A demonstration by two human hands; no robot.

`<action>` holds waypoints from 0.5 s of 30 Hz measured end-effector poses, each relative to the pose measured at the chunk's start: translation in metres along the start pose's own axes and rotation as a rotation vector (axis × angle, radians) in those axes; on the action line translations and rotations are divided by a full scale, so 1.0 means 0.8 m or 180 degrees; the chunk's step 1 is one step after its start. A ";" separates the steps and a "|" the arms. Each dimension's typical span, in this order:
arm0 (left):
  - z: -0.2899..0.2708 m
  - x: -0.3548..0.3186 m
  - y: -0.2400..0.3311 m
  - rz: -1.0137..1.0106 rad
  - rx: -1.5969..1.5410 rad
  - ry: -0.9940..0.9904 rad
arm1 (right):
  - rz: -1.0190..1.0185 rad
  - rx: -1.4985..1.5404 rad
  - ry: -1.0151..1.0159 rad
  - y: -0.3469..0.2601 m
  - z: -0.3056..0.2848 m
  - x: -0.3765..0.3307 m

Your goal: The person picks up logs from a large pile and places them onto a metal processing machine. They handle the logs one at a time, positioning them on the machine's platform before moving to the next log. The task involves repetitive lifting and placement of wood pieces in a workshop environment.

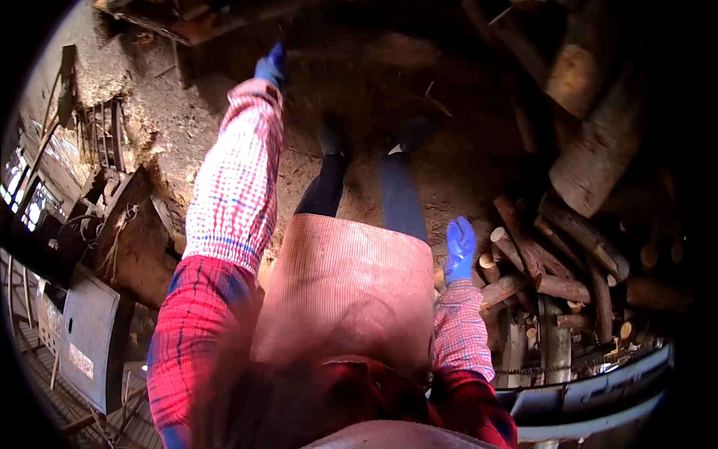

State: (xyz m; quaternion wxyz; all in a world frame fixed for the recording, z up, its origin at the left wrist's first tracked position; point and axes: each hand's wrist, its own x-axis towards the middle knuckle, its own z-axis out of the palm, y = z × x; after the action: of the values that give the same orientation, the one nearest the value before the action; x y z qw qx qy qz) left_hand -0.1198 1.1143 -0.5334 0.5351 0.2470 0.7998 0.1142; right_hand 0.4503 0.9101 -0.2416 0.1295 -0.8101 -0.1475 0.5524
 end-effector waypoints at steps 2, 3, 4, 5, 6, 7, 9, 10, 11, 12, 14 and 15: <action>0.037 0.028 0.037 -0.0546 -0.0449 0.0311 | 0.0242 0.0401 0.0154 0.007 0.010 0.031; 0.047 0.039 0.044 -0.0685 -0.0611 0.0375 | 0.0355 0.0607 0.0223 -0.003 0.016 0.044; 0.051 0.046 0.042 -0.0760 -0.0776 0.0370 | 0.0359 0.0599 0.0246 -0.005 0.025 0.062; 0.056 0.049 0.037 -0.0825 -0.0929 0.0356 | 0.0353 0.0579 0.0272 -0.006 0.034 0.082; 0.058 0.050 0.035 -0.0887 -0.1083 0.0339 | 0.0341 0.0557 0.0284 -0.011 0.046 0.103; 0.058 0.048 0.033 -0.0927 -0.1233 0.0319 | 0.0255 0.0483 0.0186 -0.024 0.065 0.122; 0.053 0.030 0.030 -0.0997 -0.1541 0.0223 | 0.0162 0.0546 -0.0055 -0.049 0.111 0.147; 0.049 0.016 0.029 -0.1009 -0.1713 0.0188 | 0.0110 0.0700 -0.0212 -0.064 0.137 0.162; 0.050 -0.002 0.030 -0.1036 -0.1901 0.0105 | 0.0280 0.0900 -0.0308 -0.096 0.166 0.165; 0.050 -0.024 0.027 -0.1069 -0.2118 0.0036 | 0.0445 0.1099 -0.0421 -0.129 0.195 0.166; 0.054 -0.080 0.026 -0.1060 -0.2537 -0.0053 | 0.0774 0.1951 -0.0400 -0.163 0.242 0.189; 0.064 -0.122 0.032 -0.0900 -0.2618 -0.0047 | 0.0838 0.1900 -0.0506 -0.159 0.256 0.222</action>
State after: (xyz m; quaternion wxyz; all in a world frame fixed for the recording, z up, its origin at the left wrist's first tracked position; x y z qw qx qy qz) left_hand -0.0364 1.0813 -0.4643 0.6050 -0.0979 0.7099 0.3471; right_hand 0.3086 1.1052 -0.4193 0.2767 -0.7029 0.1171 0.6447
